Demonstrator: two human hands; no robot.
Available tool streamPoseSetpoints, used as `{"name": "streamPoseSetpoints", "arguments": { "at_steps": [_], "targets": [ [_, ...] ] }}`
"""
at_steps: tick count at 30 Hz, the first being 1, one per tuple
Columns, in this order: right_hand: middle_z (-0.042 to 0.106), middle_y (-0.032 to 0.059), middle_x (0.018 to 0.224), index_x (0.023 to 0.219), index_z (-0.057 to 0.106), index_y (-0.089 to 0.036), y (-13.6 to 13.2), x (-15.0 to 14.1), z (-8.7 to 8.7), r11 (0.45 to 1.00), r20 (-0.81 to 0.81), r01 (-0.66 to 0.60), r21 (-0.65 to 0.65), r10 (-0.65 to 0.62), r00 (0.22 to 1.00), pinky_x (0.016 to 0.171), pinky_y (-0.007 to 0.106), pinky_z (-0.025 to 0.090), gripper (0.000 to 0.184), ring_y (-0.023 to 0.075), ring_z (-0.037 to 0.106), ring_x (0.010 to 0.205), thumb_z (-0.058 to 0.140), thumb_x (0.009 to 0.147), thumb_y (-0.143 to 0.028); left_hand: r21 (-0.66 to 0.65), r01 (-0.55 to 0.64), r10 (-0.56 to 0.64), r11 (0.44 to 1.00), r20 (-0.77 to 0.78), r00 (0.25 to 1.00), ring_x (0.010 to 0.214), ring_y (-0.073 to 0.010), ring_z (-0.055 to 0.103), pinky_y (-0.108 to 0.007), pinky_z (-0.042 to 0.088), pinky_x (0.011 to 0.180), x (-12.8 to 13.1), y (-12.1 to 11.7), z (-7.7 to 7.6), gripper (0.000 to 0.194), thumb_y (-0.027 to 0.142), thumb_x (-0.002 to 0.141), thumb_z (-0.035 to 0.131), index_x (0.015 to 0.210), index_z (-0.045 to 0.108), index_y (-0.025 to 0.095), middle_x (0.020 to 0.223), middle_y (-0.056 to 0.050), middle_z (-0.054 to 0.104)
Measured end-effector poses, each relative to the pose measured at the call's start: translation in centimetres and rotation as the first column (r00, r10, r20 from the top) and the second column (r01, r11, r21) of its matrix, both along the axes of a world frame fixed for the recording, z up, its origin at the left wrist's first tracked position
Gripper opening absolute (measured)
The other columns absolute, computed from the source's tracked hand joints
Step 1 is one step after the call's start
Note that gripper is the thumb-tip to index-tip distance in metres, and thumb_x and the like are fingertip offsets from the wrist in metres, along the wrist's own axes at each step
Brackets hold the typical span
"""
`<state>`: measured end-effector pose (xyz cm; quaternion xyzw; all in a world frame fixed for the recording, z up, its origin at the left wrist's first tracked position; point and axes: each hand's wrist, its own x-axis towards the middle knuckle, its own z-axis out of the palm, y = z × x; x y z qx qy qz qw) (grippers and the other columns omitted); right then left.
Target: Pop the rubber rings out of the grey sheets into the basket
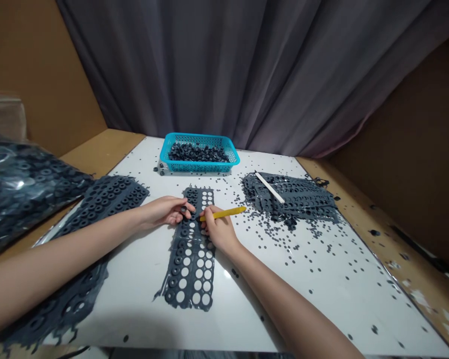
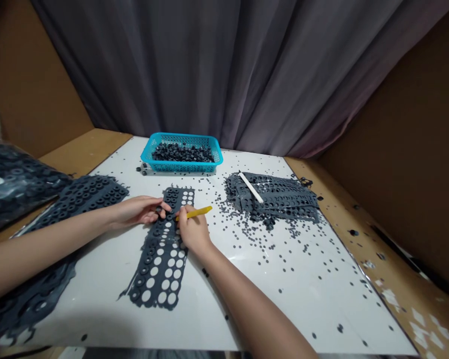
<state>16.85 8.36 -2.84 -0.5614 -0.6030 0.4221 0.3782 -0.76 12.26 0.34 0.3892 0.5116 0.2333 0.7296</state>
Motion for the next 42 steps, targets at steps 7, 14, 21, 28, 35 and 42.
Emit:
{"name": "streamPoseSetpoints", "arguments": {
  "at_steps": [7, 14, 21, 28, 35, 42],
  "targets": [
    [0.051, -0.0026, 0.050, 0.073, 0.056, -0.018, 0.9, 0.1, 0.2, 0.996, -0.033, -0.041, -0.075, 0.039, 0.999, 0.040, 0.021, 0.040, 0.029, 0.0108, 0.048, 0.040, 0.036, 0.088, -0.032, 0.484, 0.328, -0.122, 0.811, -0.409, 0.904, 0.057, -0.0120, 0.049, -0.023, 0.039, 0.052, 0.3, 0.0, 0.4, 0.016, 0.030, 0.076, 0.058, 0.077, 0.063, 0.014, 0.069, -0.003, 0.058],
    [0.052, -0.0032, 0.050, 0.072, 0.056, -0.020, 0.7, 0.3, -0.4, 0.998, -0.076, -0.034, -0.055, 0.030, 0.997, 0.040, 0.022, 0.041, 0.026, 0.0113, 0.048, 0.040, 0.039, 0.087, -0.034, 0.475, 0.866, -0.005, 0.154, -0.877, 0.481, 0.085, -0.0240, 0.056, -0.034, 0.044, 0.077, 1.9, -0.3, 0.8, 0.017, 0.018, 0.074, 0.057, 0.088, 0.065, 0.014, 0.085, -0.010, 0.061],
    [0.052, -0.0022, 0.051, 0.069, 0.053, -0.020, 0.7, 0.1, -0.3, 1.000, 0.008, -0.018, 0.019, 0.018, 1.000, 0.048, 0.024, 0.042, 0.027, 0.0126, 0.050, 0.047, 0.035, 0.087, -0.030, 0.349, 0.937, 0.175, -0.001, -0.923, 0.344, 0.080, -0.0201, 0.052, -0.030, 0.043, 0.073, 1.7, -1.3, -0.7, 0.020, 0.011, 0.085, 0.042, 0.078, 0.061, 0.015, 0.082, -0.009, 0.059],
    [0.051, -0.0022, 0.051, 0.069, 0.051, -0.019, 0.6, 0.0, 0.0, 1.000, -0.029, -0.016, -0.025, 0.015, 0.999, 0.044, 0.022, 0.039, 0.026, 0.0114, 0.047, 0.044, 0.035, 0.087, -0.029, 0.604, 0.768, 0.053, 0.213, -0.792, 0.608, 0.080, -0.0196, 0.053, -0.031, 0.042, 0.074, 1.0, -1.3, -1.3, 0.021, 0.020, 0.089, 0.037, 0.083, 0.057, 0.015, 0.083, -0.008, 0.059],
    [0.050, -0.0030, 0.051, 0.070, 0.052, -0.019, 0.8, 0.2, 0.1, 0.993, -0.145, -0.043, -0.105, 0.028, 0.989, 0.037, 0.019, 0.039, 0.025, 0.0099, 0.046, 0.040, 0.038, 0.086, -0.033, 0.690, 0.114, 0.167, 0.714, -0.326, 0.930, 0.071, -0.0162, 0.052, -0.027, 0.038, 0.064, 0.6, -0.3, -1.3, 0.023, 0.038, 0.083, 0.050, 0.085, 0.056, 0.016, 0.075, -0.002, 0.057],
    [0.053, -0.0057, 0.054, 0.070, 0.045, -0.020, 1.0, 0.1, -0.1, 0.993, -0.306, 0.059, -0.099, -0.087, 0.948, 0.037, 0.020, 0.042, 0.024, 0.0084, 0.047, 0.038, 0.051, 0.080, -0.041, 0.634, 0.309, -0.019, 0.709, -0.420, 0.907, 0.074, -0.0173, 0.053, -0.027, 0.038, 0.066, 0.4, 0.9, 0.3, 0.028, 0.040, 0.081, 0.049, 0.082, 0.063, 0.016, 0.080, -0.004, 0.062]
  ]
}}
